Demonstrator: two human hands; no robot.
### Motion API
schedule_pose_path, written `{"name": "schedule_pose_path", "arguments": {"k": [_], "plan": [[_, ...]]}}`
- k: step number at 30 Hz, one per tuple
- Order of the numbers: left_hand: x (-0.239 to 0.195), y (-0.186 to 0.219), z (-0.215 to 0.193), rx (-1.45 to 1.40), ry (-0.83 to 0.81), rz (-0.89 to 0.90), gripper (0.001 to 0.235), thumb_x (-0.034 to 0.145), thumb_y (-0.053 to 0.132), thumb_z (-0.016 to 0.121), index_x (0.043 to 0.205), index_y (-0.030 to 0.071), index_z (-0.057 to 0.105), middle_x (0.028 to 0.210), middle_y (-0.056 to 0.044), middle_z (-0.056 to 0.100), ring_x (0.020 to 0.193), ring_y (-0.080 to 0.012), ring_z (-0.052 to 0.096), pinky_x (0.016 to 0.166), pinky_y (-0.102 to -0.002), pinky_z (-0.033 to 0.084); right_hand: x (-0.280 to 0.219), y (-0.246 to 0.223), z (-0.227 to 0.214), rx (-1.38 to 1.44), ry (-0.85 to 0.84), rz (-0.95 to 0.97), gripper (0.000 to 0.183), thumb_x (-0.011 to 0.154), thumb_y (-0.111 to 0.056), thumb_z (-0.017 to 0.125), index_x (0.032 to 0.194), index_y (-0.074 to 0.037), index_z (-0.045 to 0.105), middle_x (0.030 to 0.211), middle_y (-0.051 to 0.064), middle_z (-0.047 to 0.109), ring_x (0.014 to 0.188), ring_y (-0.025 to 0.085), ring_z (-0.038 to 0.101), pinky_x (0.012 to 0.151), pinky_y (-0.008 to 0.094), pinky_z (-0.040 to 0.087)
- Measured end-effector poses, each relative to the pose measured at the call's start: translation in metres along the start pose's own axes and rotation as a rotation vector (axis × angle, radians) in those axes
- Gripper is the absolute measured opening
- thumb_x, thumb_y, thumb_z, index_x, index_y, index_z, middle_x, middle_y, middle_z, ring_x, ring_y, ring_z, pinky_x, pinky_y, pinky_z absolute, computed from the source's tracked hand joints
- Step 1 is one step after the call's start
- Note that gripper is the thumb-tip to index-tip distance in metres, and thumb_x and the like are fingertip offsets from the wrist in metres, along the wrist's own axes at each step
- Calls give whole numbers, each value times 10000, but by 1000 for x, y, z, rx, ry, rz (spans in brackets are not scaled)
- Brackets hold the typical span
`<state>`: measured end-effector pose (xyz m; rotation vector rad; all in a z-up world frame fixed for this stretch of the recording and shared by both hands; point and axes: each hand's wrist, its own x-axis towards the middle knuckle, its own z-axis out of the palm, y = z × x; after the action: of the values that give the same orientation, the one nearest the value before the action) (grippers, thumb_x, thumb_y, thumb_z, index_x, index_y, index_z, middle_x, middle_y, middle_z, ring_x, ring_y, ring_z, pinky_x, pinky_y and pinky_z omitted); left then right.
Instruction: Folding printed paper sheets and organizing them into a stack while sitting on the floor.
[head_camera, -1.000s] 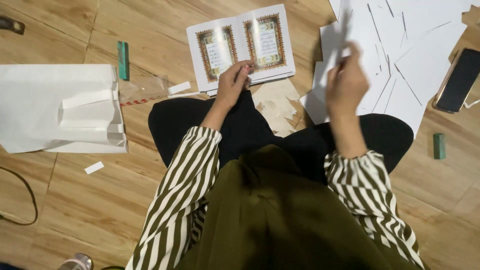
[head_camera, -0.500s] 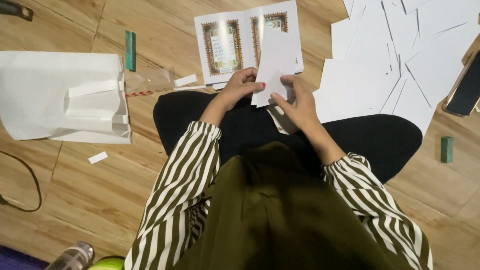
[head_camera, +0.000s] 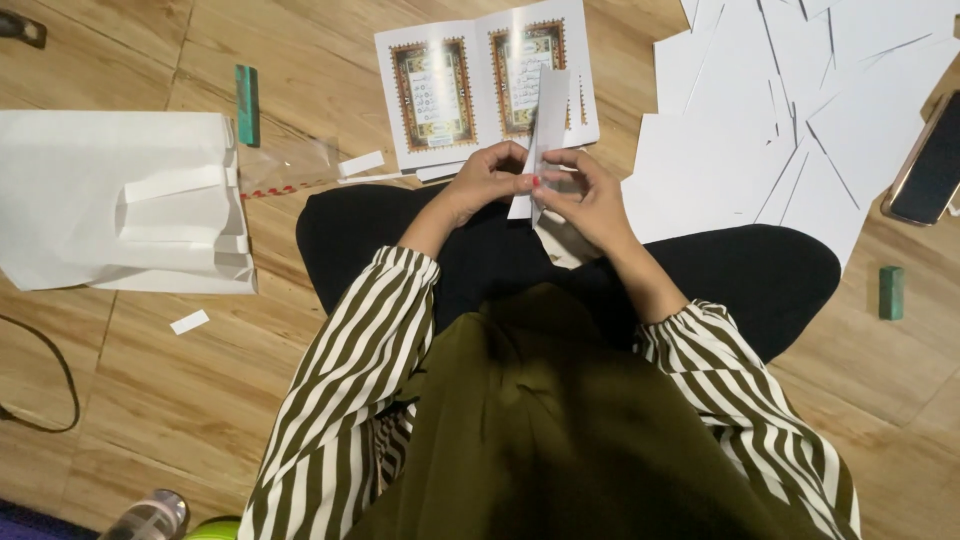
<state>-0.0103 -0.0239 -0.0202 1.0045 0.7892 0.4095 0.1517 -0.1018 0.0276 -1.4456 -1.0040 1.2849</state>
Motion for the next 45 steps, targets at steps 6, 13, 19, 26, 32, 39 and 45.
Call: {"name": "schedule_pose_path", "arguments": {"k": [6,13,19,26,32,39,45], "plan": [[-2,0,0,16,29,16,423,676,357,808,954,126,588,925,-36,591,792,-116,628,632,-238,525,1,9,-3,58,-71,37,522,715,-47,762,1169,8,508,1174,172,510,1005,263,580,729,283,557],[1,3,-2,-34,20,85,505,700,313,816,1077,123,538,984,-71,588,826,-148,615,697,-284,542,3,18,-15,100,-133,102,397,808,-36,645,1181,5,518,1185,135,522,987,204,577,796,284,531],[0,0,1,-38,-8,69,488,701,255,818,1080,99,552,1009,-101,600,831,-158,629,712,-289,553,0,6,-12,121,-147,194,549,751,-52,714,1246,-46,474,868,67,613,794,133,637,741,238,559],[-4,9,0,-38,-13,42,416,721,235,778,1051,81,576,978,-71,619,821,-124,631,711,-260,554,-2,0,-13,59,-112,206,478,775,-68,678,1218,-75,497,814,71,617,750,83,607,716,213,539],[6,-9,-7,-44,95,71,233,797,139,642,1016,66,611,881,-59,652,748,-128,645,654,-248,565,7,26,-31,-168,54,13,226,812,-1,497,989,-46,630,760,93,596,704,134,538,686,287,467],[3,2,-21,19,384,228,205,838,80,584,1034,28,612,874,-111,667,764,-144,645,669,-275,566,3,56,-112,-544,542,-252,205,830,21,482,982,46,617,745,224,584,740,260,563,693,405,446],[-11,27,-16,115,466,353,146,835,74,588,973,47,627,846,-68,653,794,-119,611,697,-280,557,9,55,-119,-631,585,-199,188,840,24,500,993,34,608,782,214,620,776,332,619,690,419,461]]}}
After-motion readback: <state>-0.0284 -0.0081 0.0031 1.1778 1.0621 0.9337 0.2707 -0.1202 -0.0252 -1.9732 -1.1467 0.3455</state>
